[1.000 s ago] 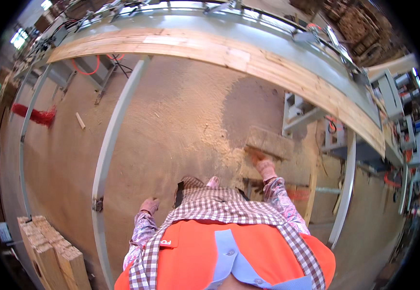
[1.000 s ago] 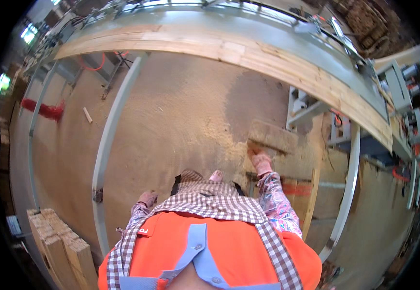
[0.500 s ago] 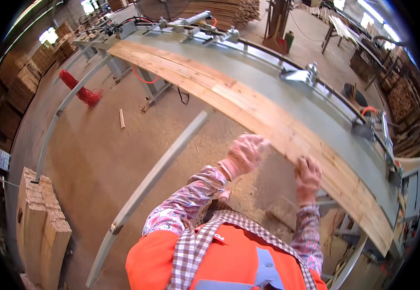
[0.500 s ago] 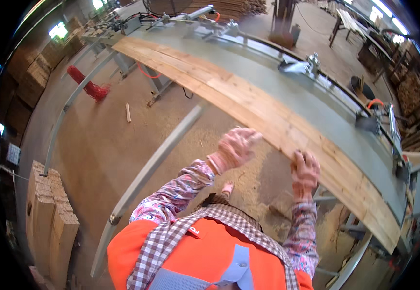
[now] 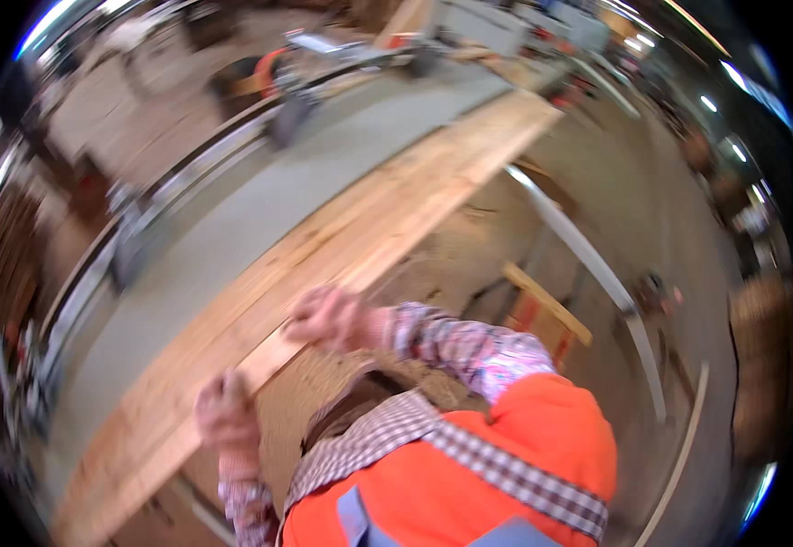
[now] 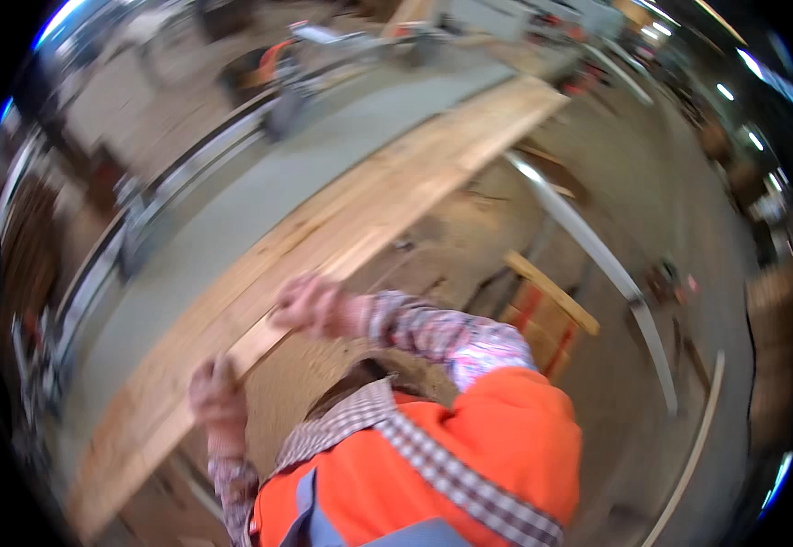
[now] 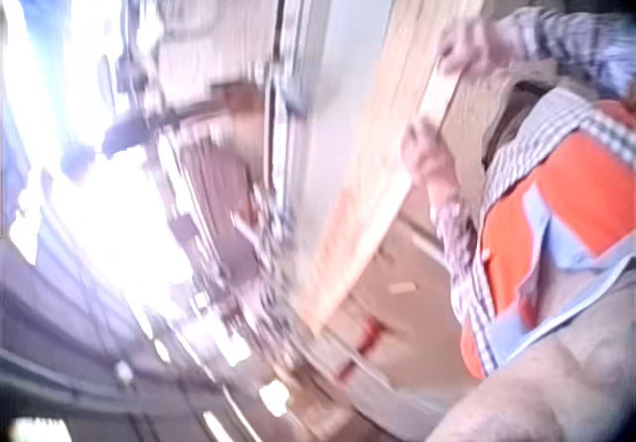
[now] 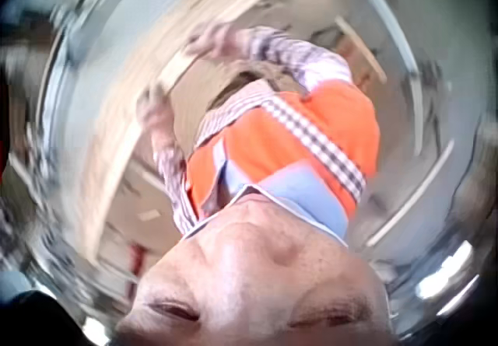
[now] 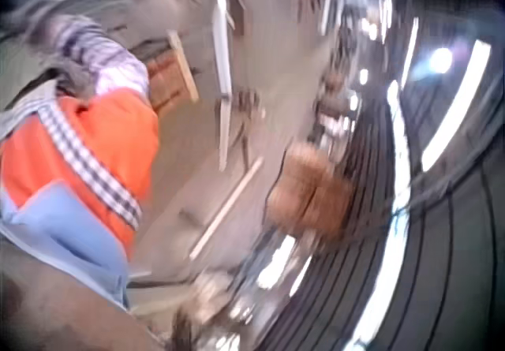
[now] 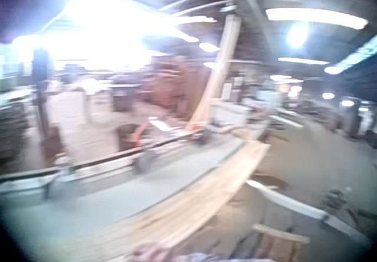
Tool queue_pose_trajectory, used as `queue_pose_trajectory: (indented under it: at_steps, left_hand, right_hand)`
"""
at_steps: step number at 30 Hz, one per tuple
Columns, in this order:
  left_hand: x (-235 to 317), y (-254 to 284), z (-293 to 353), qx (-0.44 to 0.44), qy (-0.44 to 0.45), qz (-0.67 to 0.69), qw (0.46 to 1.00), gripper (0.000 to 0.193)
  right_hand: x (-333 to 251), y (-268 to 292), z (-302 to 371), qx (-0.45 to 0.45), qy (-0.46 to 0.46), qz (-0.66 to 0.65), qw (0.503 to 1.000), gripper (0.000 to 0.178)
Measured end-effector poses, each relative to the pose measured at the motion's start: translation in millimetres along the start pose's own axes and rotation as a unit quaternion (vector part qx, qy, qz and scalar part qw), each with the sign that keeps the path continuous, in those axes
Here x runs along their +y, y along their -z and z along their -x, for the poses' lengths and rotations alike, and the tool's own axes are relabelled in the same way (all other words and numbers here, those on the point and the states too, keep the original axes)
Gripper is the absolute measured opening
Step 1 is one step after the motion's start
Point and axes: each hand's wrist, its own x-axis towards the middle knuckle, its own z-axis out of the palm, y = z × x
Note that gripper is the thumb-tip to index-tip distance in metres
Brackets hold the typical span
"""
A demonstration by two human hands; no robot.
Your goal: The person picks up thin wooden planks from a conveyor belt and stacks them in a neat pile. They repeatedly lift the planks, align them, and place them onto a growing stack on the floor.
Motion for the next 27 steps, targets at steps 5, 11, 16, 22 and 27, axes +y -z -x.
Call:
queue_pose_trajectory:
  at_steps: [5, 11, 16, 22, 27]
  left_hand:
    - [-7.8, 6.6, -7.5, -0.151, 0.035, -0.089, 0.984, 0.052]
    - [-37.1, 6.7, -11.5, -0.200, 0.023, -0.061, 0.978, 0.063]
    - [-32.2, -1.7, -10.3, -0.211, 0.024, -0.093, 0.973, 0.081]
    - [-28.9, 1.3, -12.6, -0.179, 0.044, -0.074, 0.980, 0.098]
    - [-29.6, 0.3, -8.2, -0.160, 0.046, -0.069, 0.984, 0.103]
  right_hand:
    - [5.7, -9.2, -24.0, -0.197, -0.063, -0.007, 0.978, 0.029]
    - [30.9, 8.0, -87.7, -0.481, -0.133, -0.106, 0.860, 0.046]
    - [33.5, -4.2, -117.6, -0.440, 0.049, 0.069, 0.894, 0.059]
    - [26.4, -28.4, -131.8, -0.403, 0.140, 0.142, 0.893, 0.058]
    - [22.8, -48.9, -123.6, -0.370, 0.128, 0.156, 0.907, 0.039]
